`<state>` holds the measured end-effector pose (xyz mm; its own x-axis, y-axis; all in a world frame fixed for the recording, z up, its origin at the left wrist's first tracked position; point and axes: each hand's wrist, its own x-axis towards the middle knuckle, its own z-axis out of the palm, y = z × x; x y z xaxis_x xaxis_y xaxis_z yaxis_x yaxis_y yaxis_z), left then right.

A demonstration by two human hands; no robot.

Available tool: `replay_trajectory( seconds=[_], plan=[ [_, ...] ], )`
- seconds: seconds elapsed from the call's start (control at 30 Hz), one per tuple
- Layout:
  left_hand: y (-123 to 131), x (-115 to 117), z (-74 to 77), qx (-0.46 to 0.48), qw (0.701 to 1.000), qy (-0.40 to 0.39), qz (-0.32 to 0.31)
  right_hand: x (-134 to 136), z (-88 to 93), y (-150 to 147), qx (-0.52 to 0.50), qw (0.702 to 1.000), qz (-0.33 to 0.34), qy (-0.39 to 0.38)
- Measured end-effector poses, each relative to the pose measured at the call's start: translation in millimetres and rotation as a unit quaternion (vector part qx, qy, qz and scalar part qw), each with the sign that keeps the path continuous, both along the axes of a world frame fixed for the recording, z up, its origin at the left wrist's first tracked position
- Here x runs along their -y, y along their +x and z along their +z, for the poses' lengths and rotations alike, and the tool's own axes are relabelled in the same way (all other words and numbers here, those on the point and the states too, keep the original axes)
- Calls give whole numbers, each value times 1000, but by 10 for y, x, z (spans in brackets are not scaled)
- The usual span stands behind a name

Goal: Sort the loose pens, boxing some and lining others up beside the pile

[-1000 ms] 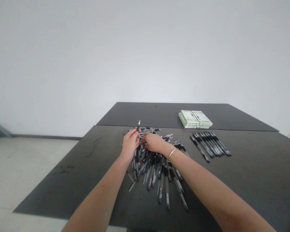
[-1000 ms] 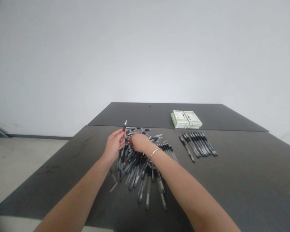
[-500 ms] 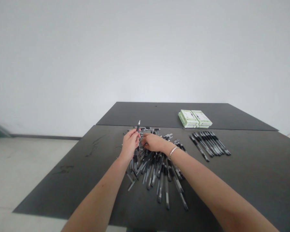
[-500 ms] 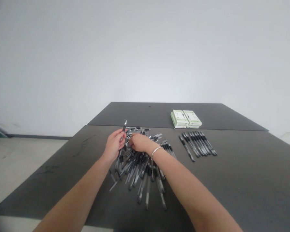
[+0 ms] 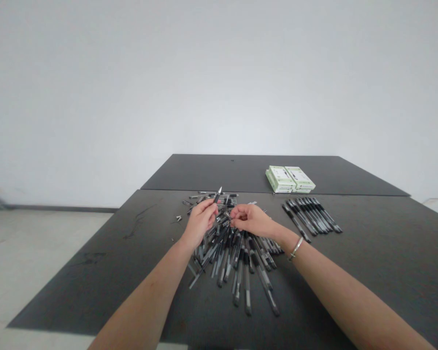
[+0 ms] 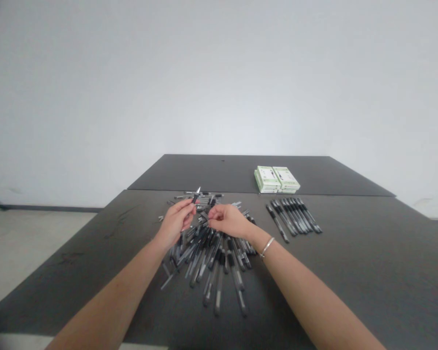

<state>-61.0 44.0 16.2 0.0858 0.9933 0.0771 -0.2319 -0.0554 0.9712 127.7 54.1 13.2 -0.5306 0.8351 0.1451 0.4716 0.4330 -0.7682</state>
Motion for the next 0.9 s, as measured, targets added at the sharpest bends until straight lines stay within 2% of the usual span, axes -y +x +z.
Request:
replay_trajectory(
  seconds=[0.13,0.27,0.53,0.73,0.9],
  plan=[
    [108,93,-24,-35,997,-4,-70,194,23,156,-126,985,-27,-118],
    [174,140,-40,-74,992,11,-99,304,-11,218,-124,987,-39,-98],
    [209,151,-33,-113,987,54,-98,363,-166,219,-168,982,-60,-65],
    [245,180,-35,-141,980,83,-114,416,-72,273,-203,972,-85,-83],
    [227,203,-19,-194,967,110,-126,369,-3,392,-258,953,-139,-71]
  ],
)
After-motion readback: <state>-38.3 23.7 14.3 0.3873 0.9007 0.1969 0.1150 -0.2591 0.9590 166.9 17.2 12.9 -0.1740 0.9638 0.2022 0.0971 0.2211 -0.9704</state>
